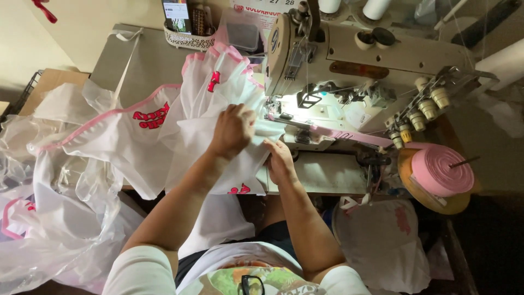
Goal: The person is handling and inspecting white fabric garments with pink trim and red graphics near an industrial sewing machine.
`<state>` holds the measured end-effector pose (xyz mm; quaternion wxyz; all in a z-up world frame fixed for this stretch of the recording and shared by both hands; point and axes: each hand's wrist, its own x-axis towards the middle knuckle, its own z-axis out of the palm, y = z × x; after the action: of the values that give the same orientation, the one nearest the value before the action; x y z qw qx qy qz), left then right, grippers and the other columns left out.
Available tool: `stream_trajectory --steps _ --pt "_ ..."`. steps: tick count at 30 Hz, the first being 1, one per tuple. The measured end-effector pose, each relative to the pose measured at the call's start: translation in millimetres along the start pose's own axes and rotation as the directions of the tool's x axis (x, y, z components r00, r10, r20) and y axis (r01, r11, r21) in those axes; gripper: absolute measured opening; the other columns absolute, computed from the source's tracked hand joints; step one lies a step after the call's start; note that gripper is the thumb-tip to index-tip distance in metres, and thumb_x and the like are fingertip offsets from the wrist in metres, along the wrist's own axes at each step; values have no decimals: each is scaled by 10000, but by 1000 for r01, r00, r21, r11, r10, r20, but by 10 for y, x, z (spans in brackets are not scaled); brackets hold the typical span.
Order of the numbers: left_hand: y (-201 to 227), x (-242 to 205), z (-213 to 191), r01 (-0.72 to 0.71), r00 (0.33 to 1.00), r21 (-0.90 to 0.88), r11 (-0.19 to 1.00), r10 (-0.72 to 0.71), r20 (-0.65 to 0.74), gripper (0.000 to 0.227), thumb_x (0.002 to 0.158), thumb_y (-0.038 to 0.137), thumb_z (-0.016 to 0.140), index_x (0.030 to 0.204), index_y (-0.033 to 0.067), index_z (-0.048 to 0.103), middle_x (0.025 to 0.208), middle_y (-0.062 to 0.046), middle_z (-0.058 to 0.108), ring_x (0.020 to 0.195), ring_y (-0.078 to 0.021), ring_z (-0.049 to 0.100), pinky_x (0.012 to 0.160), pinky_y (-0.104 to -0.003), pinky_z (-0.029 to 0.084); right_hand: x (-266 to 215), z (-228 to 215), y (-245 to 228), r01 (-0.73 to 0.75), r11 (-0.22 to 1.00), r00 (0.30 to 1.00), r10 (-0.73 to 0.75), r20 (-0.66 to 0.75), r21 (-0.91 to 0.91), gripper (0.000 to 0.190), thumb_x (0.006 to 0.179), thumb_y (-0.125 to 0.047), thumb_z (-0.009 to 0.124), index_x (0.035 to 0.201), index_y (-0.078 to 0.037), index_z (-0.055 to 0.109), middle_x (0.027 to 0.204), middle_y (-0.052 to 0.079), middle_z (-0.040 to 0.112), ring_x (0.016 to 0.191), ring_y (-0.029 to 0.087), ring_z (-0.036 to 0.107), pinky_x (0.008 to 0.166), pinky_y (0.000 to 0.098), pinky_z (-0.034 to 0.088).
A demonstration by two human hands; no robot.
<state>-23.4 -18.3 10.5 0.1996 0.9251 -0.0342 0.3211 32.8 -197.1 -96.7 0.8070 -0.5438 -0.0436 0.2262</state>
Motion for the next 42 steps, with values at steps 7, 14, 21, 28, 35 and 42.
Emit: stream_trajectory --steps 7,14,21,28,35,42 --pt "-122 298 -337 348 911 -48 936 -326 252 26 969 225 562 972 203 549 764 -102 656 752 -379 701 646 -499 529 -270 307 -233 -71 969 992 42 123 236 156 957 -195 673 969 -40 690 842 190 721 758 344 732 699 482 582" --pt "379 -255 38 -252 937 234 939 298 -184 298 837 236 602 1094 111 686 1136 -150 622 1040 -352 632 832 -438 513 -222 63 283 -111 946 992 88 88 306 194 988 -197 576 936 -43 680 816 148 672 777 278 683 742 488 579" --pt "542 -246 63 -132 975 285 949 176 -133 405 950 290 529 1245 90 723 1327 -156 677 1269 -316 612 1060 -412 466 -560 558 -379 31 971 998 -44 51 238 255 1043 -217 515 902 -58 657 775 88 623 694 197 614 683 368 562" --pt "74 16 331 -47 996 -12 999 48 69 398 931 303 498 1217 49 607 1354 -253 631 1289 -419 590 1097 -503 431 -303 305 -84 49 991 999 -48 -16 126 248 1038 -345 570 941 -118 551 699 64 624 546 226 688 511 366 569" --pt "246 -54 -136 -145 983 -49 988 149 107 201 864 484 704 968 327 775 1226 63 541 1201 -230 570 1078 -420 400 -377 487 -102 265 939 952 -291 -98 -220 262 942 -226 651 1106 -22 645 917 110 650 865 162 623 785 336 526" --pt "115 -35 -196 -99 966 -177 979 137 219 231 905 375 670 1113 368 771 1203 32 546 1151 -306 603 1034 -470 471 -569 509 -201 65 994 990 -53 -129 89 153 982 -237 635 1004 -86 637 790 62 672 691 198 684 641 326 569"
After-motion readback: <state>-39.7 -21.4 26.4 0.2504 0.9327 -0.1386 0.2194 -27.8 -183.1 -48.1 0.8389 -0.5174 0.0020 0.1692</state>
